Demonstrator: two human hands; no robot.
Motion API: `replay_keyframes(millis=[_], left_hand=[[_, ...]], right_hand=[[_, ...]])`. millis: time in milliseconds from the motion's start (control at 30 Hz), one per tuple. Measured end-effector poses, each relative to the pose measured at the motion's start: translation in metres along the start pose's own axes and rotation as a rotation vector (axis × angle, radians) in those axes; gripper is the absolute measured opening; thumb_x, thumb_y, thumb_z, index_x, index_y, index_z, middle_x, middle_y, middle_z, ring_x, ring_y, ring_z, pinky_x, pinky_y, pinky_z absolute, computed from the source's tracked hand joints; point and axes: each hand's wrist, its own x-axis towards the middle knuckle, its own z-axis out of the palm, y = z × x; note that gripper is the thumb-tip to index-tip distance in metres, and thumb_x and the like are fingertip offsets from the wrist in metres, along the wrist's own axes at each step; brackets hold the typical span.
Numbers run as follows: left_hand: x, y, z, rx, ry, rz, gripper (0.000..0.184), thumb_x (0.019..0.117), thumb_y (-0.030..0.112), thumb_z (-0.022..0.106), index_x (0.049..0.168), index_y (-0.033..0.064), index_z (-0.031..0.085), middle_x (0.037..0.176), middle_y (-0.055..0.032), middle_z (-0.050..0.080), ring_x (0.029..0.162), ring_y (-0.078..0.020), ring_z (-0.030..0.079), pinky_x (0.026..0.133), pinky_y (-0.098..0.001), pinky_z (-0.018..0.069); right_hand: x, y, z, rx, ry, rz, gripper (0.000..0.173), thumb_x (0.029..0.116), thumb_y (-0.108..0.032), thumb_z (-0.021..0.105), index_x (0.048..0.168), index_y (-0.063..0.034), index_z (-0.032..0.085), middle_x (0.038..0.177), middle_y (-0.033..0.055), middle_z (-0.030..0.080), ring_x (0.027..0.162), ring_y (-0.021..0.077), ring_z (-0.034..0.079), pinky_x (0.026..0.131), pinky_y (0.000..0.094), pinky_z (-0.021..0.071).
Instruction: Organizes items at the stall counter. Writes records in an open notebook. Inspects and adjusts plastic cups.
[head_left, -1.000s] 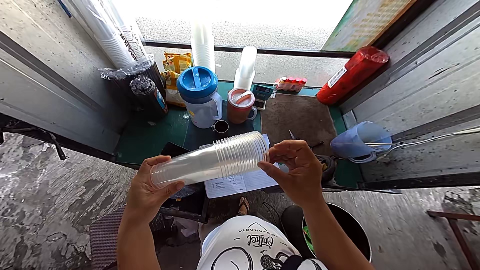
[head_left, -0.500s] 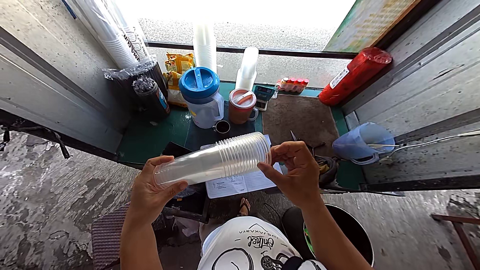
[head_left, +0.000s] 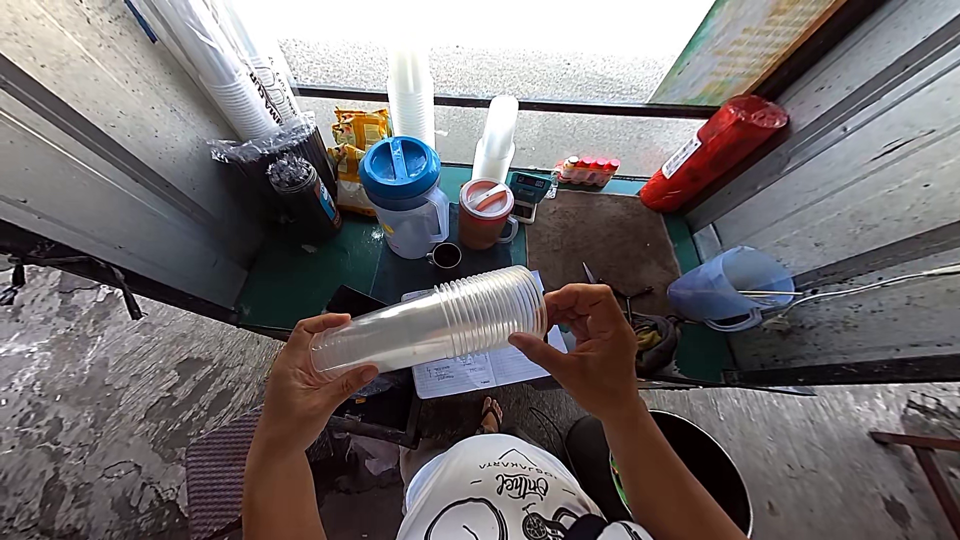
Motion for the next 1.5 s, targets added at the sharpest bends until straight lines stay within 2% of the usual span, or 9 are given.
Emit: replay_keyframes(millis=[233,367,633,767,1000,1133,1233,1367,1500], left_hand=[[0.003,0.0,0.003,0.02,0.011,-0.02,0.068,0.0789,0.027,0.089,0.134,0.0095,0.054,0.118,-0.0048,0.07,0.098,-0.0158,0.073,0.077,-0.0288,0.0652],[0.004,0.001,0.005,0.016,0.013,-0.019,0.068,0.0789,0.027,0.089,0.134,0.0098,0.054,0.119,-0.0048,0.07,0.098,-0.0158,0.073,0.075,-0.0282,0.0652],[0.007,0.002,0.008,0.036,0.008,-0.028,0.067,0.0793,0.028,0.089,0.134,0.0103,0.054,0.118,-0.0035,0.07,0.098,-0.0148,0.073,0.077,-0.0279,0.0649],[0.008,0.002,0.009,0.033,-0.003,-0.02,0.067,0.0795,0.029,0.089,0.134,0.0111,0.054,0.118,-0.0032,0.07,0.098,-0.0143,0.073,0.076,-0.0274,0.0649],[0.01,0.001,0.012,0.055,0.0,-0.038,0.068,0.0787,0.028,0.089,0.134,0.0102,0.054,0.117,-0.0039,0.071,0.097,-0.0146,0.073,0.076,-0.0278,0.065],[0.011,0.002,0.013,0.048,-0.004,-0.037,0.068,0.0788,0.027,0.089,0.134,0.01,0.054,0.117,-0.004,0.071,0.097,-0.0147,0.073,0.077,-0.0276,0.0649],[0.011,0.003,0.014,0.055,-0.003,-0.038,0.068,0.0787,0.026,0.089,0.134,0.0095,0.054,0.117,-0.0047,0.071,0.098,-0.0156,0.073,0.078,-0.0283,0.0649],[0.011,0.0,0.015,0.042,-0.009,-0.04,0.067,0.0792,0.025,0.089,0.134,0.0095,0.054,0.117,-0.0057,0.07,0.093,-0.0163,0.074,0.074,-0.0284,0.0654],[0.011,0.001,0.017,0.05,-0.01,-0.046,0.068,0.0795,0.027,0.089,0.135,0.0094,0.054,0.117,-0.0061,0.07,0.095,-0.0167,0.074,0.075,-0.0287,0.0654]], right_hand=[[-0.001,0.004,0.002,-0.024,0.001,0.02,0.039,0.0823,-0.025,0.086,0.108,-0.0157,0.058,0.096,-0.0043,0.069,0.087,0.0061,0.068,0.08,0.0234,0.0598],[0.0,0.004,0.001,-0.047,0.013,0.003,0.042,0.0811,-0.029,0.088,0.108,-0.0172,0.058,0.095,-0.006,0.068,0.087,0.0045,0.067,0.08,0.0227,0.0592],[-0.001,0.007,0.003,-0.076,0.029,0.014,0.039,0.0805,-0.029,0.088,0.1,-0.0184,0.056,0.098,-0.0058,0.064,0.09,0.0038,0.064,0.081,0.0221,0.0574],[-0.001,0.007,0.002,-0.085,0.04,0.005,0.043,0.0781,-0.033,0.09,0.101,-0.0189,0.056,0.098,-0.0063,0.064,0.09,0.003,0.063,0.08,0.0213,0.0571],[-0.002,0.009,0.004,-0.109,0.047,0.034,0.042,0.0786,-0.032,0.088,0.098,-0.0174,0.054,0.102,-0.0043,0.062,0.091,0.0025,0.062,0.08,0.0202,0.0554],[-0.002,0.011,0.004,-0.118,0.059,0.026,0.048,0.0762,-0.038,0.091,0.099,-0.0182,0.054,0.101,-0.0051,0.062,0.091,0.0017,0.061,0.08,0.0195,0.0549],[-0.004,0.014,0.005,-0.136,0.068,0.03,0.047,0.0764,-0.038,0.09,0.097,-0.0172,0.054,0.1,-0.0045,0.062,0.091,0.0013,0.061,0.079,0.0187,0.0542],[-0.005,0.016,0.006,-0.145,0.077,0.037,0.049,0.0757,-0.04,0.09,0.098,-0.0169,0.054,0.101,-0.0044,0.061,0.092,0.0009,0.06,0.08,0.0178,0.053],[-0.006,0.017,0.006,-0.17,0.083,0.048,0.052,0.0738,-0.044,0.091,0.098,-0.0174,0.053,0.102,-0.0047,0.06,0.093,0.0002,0.059,0.08,0.0173,0.0527]])
